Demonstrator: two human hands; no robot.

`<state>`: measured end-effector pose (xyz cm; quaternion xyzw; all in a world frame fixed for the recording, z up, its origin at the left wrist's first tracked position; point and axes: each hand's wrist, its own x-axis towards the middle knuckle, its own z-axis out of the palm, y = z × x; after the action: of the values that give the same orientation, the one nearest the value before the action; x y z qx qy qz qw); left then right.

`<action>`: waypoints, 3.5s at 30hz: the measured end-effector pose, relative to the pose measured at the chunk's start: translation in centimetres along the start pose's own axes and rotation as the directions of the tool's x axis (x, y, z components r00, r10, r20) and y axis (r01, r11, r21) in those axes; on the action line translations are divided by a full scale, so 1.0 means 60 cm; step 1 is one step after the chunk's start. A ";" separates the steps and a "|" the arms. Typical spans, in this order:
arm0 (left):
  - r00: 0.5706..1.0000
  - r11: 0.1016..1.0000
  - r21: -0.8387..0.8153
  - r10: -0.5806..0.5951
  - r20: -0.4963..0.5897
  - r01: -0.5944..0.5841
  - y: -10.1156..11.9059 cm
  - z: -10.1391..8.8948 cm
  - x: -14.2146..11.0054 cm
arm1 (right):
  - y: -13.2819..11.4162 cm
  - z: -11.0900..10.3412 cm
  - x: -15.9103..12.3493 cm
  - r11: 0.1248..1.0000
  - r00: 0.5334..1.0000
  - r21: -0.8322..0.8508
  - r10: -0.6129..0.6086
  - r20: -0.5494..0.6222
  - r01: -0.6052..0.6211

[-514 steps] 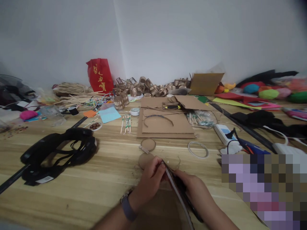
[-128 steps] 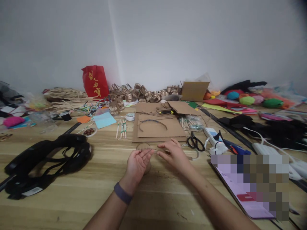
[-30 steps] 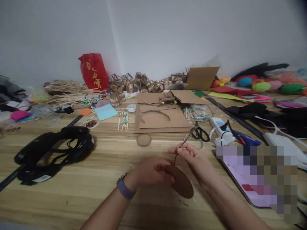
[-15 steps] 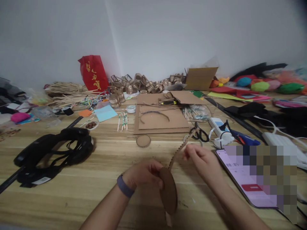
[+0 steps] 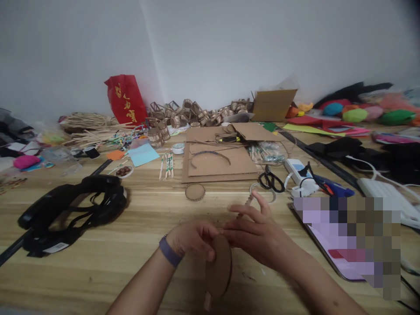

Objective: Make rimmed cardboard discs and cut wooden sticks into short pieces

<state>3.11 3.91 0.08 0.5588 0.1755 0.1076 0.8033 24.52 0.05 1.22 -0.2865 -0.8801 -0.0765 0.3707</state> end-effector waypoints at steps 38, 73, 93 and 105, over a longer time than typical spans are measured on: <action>0.964 0.917 -0.323 0.178 -0.198 -0.235 -0.026 -0.014 0.019 | 0.016 0.029 0.001 0.276 0.610 0.605 0.648 0.457 -0.746; 0.586 0.903 0.389 0.417 -0.695 -0.181 -0.020 0.004 0.046 | 0.042 0.024 -0.007 0.799 0.569 -0.528 0.587 0.576 -0.289; 0.666 0.533 0.800 0.494 -0.559 0.276 -0.034 0.012 0.052 | 0.045 0.042 -0.017 0.794 0.676 -0.499 0.580 0.454 -0.346; 0.603 0.595 0.772 0.539 -0.589 0.222 -0.017 0.009 0.041 | 0.046 0.032 -0.011 0.781 0.618 -0.487 0.614 0.491 -0.390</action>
<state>5.53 3.99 -1.11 0.7593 0.4760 0.3313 0.2951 25.27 2.67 -0.80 -0.5913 -0.8063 -0.0156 0.0087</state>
